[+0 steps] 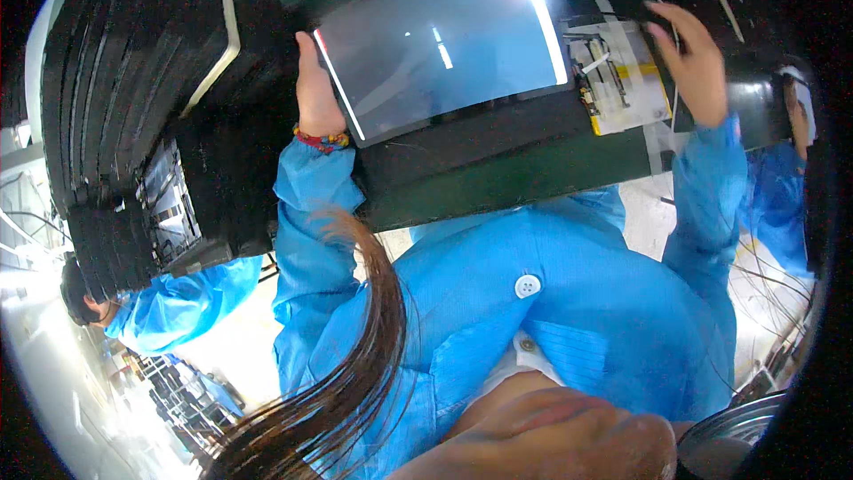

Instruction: Testing a tablet screen's display and touch response at a factory workbench.

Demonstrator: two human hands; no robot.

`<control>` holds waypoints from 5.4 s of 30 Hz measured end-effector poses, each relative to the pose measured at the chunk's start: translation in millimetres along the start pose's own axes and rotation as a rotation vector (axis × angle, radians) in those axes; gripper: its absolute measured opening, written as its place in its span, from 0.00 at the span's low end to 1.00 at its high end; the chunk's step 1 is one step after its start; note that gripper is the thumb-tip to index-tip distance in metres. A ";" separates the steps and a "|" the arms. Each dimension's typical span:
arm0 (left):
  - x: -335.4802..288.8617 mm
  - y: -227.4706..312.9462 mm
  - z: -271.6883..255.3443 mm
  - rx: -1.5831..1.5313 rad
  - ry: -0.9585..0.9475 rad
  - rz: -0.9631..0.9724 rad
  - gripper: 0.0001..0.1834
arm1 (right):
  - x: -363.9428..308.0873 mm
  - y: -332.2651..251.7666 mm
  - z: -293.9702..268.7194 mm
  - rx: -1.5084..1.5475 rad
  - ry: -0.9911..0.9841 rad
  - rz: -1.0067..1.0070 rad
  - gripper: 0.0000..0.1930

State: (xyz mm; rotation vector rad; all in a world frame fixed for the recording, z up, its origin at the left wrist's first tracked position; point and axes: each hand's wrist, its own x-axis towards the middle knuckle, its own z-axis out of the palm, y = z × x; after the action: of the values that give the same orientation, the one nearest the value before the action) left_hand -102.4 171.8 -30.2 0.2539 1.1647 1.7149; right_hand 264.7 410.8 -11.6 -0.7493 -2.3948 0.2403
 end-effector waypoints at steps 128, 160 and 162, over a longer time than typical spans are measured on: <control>-0.2 -5.6 -5.7 0.138 0.168 0.101 0.29 | 55.2 -10.6 56.3 0.497 -0.189 0.153 0.10; -3.8 1.4 -2.4 0.026 0.131 0.030 0.32 | 70.6 -12.1 104.3 0.080 -0.245 -0.331 0.09; -5.3 1.7 -4.5 0.006 0.141 0.040 0.32 | 65.7 -18.4 91.8 0.237 -0.214 -0.281 0.10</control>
State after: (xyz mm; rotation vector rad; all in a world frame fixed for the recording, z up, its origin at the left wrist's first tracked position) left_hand -103.8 164.8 -29.4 0.1626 1.2748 1.7883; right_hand 158.0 433.7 -45.6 -0.2862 -2.5766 0.4981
